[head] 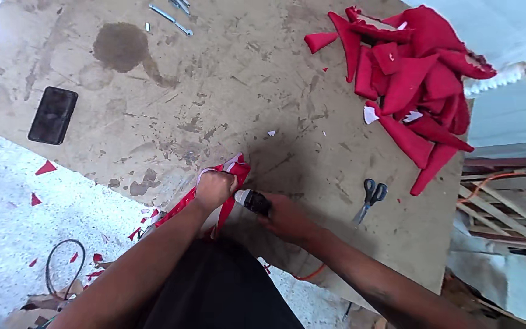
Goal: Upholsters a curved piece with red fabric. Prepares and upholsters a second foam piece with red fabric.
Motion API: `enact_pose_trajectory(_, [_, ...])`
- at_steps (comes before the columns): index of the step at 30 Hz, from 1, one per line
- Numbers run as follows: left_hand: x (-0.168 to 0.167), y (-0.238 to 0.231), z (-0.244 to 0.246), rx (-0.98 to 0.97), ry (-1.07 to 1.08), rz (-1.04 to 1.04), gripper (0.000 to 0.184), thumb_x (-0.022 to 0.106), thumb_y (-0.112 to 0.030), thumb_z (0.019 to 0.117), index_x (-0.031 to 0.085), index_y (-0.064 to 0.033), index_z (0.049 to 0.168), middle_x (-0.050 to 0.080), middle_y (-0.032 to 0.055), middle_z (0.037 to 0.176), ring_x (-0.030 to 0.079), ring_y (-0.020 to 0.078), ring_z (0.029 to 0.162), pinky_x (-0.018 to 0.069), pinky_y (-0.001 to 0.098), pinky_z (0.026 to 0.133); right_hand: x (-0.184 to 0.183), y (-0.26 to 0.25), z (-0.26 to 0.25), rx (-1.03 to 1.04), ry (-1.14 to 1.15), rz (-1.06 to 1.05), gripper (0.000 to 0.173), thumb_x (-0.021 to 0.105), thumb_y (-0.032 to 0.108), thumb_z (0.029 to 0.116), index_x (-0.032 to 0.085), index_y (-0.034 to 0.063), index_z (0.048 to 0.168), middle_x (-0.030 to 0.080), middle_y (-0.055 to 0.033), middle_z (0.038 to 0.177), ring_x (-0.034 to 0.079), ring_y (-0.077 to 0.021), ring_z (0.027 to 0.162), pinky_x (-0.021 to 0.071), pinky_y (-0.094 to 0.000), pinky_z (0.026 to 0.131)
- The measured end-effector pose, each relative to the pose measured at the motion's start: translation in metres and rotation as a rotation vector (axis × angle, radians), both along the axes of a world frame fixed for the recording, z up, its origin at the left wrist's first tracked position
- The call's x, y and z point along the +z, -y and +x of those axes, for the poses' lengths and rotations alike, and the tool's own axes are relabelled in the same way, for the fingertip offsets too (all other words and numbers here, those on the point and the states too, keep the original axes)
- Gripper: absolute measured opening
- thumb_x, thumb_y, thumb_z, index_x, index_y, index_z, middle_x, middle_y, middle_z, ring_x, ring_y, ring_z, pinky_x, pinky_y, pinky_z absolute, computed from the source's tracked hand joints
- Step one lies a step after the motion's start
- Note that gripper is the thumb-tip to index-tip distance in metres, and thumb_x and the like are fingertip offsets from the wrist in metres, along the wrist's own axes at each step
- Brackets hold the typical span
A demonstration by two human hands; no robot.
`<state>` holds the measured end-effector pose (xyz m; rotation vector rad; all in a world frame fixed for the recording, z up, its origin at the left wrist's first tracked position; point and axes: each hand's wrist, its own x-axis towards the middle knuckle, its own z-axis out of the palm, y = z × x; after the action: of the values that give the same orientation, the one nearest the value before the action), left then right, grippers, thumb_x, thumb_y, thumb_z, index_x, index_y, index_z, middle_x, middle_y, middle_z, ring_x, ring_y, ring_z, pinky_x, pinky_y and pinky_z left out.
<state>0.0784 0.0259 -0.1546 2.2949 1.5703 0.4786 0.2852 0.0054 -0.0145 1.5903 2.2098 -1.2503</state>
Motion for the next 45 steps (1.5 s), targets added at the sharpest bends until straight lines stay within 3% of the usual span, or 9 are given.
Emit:
enact_pose_trajectory(9, [0.008, -0.008, -0.007, -0.01, 0.034, -0.104, 0.048, 0.046, -0.038, 0.1029, 0.058, -0.0125, 0.064, 0.064, 0.0052, 0.064, 0.069, 0.025, 0.065, 0.0535, 0.0501, 0.055, 0.012, -0.022, 0.006, -0.306, 0.106, 0.02, 0.023, 0.071, 0.025, 0.0926, 0.069, 0.0154, 0.113, 0.071, -0.0052, 0.091, 0.069, -0.0201, 0.081, 0.0585, -0.0487, 0.072])
enact_pose_trajectory(14, [0.017, -0.054, -0.037, 0.117, 0.742, -0.551, 0.051, 0.056, -0.034, 0.1025, 0.052, -0.0102, 0.057, 0.052, 0.004, 0.055, 0.052, 0.0184, 0.052, 0.044, 0.0426, 0.052, -0.03, -0.013, 0.044, -0.529, 0.29, 0.299, 0.052, 0.07, 0.029, 0.0956, 0.056, 0.0021, 0.138, 0.055, -0.0233, 0.138, 0.069, -0.0397, 0.098, 0.0597, -0.0601, 0.082])
enact_pose_trajectory(18, [0.022, -0.083, -0.054, 0.169, 0.993, -0.739, 0.044, 0.056, -0.029, 0.1051, 0.064, -0.0051, 0.068, 0.061, 0.0067, 0.062, 0.058, 0.0161, 0.057, 0.0504, 0.0375, 0.057, -0.057, -0.002, 0.02, -0.69, 0.17, 0.41, 0.059, 0.072, 0.033, 0.0939, 0.058, 0.0027, 0.142, 0.05, -0.0235, 0.148, 0.055, -0.0414, 0.13, 0.0494, -0.0608, 0.104])
enact_pose_trajectory(23, [0.033, -0.088, -0.061, 0.219, 0.981, -1.012, 0.041, 0.054, -0.036, 0.107, 0.074, -0.0021, 0.096, 0.073, 0.0115, 0.082, 0.069, 0.019, 0.073, 0.0593, 0.0398, 0.069, -0.046, -0.018, -0.098, -1.065, -0.393, 0.227, 0.078, 0.068, 0.056, 0.0936, 0.043, 0.0137, 0.154, 0.054, -0.0146, 0.149, 0.056, -0.0315, 0.132, 0.0518, -0.0561, 0.103])
enact_pose_trajectory(26, [0.064, -0.072, -0.071, 0.341, 0.829, -1.136, 0.055, 0.043, -0.055, 0.1063, 0.071, -0.0079, 0.102, 0.065, 0.0057, 0.074, 0.059, 0.0133, 0.058, 0.051, 0.0313, 0.052, -0.052, -0.028, -0.148, -1.216, -0.608, 0.098, 0.077, 0.07, 0.045, 0.0912, 0.035, 0.0302, 0.158, 0.059, -0.0077, 0.143, 0.063, -0.0292, 0.12, 0.0552, -0.0563, 0.091])
enact_pose_trajectory(29, [0.113, -0.054, -0.094, 0.333, 0.565, -1.252, 0.079, 0.032, -0.078, 0.0968, 0.07, -0.0126, 0.121, 0.074, 0.0093, 0.105, 0.071, 0.0221, 0.097, 0.0585, 0.0473, 0.086, -0.071, -0.052, -0.166, -1.324, -0.681, 0.109, 0.079, 0.071, 0.034, 0.0868, 0.037, 0.0256, 0.157, 0.061, -0.0076, 0.141, 0.063, -0.0236, 0.121, 0.0553, -0.0532, 0.093])
enact_pose_trajectory(36, [0.144, -0.049, -0.078, 0.13, -0.132, -0.782, 0.065, 0.038, -0.073, 0.0988, 0.067, -0.0169, 0.113, 0.071, 0.0118, 0.093, 0.069, 0.0331, 0.091, 0.0541, 0.0649, 0.078, -0.09, -0.06, -0.173, -1.433, -0.734, 0.227, 0.086, 0.073, 0.03, 0.0842, 0.034, 0.0192, 0.16, 0.052, -0.0076, 0.151, 0.053, -0.0187, 0.135, 0.049, -0.0471, 0.11])
enact_pose_trajectory(42, [0.1, -0.013, -0.074, 0.323, 0.555, -0.832, 0.059, 0.048, -0.056, 0.1047, 0.069, -0.009, 0.076, 0.065, 0.0085, 0.065, 0.061, 0.0184, 0.057, 0.0527, 0.038, 0.053, -0.105, -0.05, -0.162, -1.462, -0.898, 0.23, 0.088, 0.074, 0.038, 0.0864, 0.032, 0.0188, 0.161, 0.047, -0.0082, 0.156, 0.05, -0.019, 0.139, 0.0474, -0.047, 0.112])
enact_pose_trajectory(45, [0.086, -0.009, -0.064, 0.343, 0.67, -0.773, 0.052, 0.052, -0.037, 0.108, 0.064, -0.0057, 0.068, 0.06, 0.0077, 0.06, 0.054, 0.0163, 0.052, 0.0466, 0.0341, 0.05, -0.101, -0.024, -0.16, -1.395, -1.028, 0.268, 0.076, 0.061, 0.041, 0.0998, 0.025, 0.0257, 0.165, 0.033, -0.0012, 0.167, 0.039, -0.0161, 0.148, 0.0398, -0.0473, 0.118])
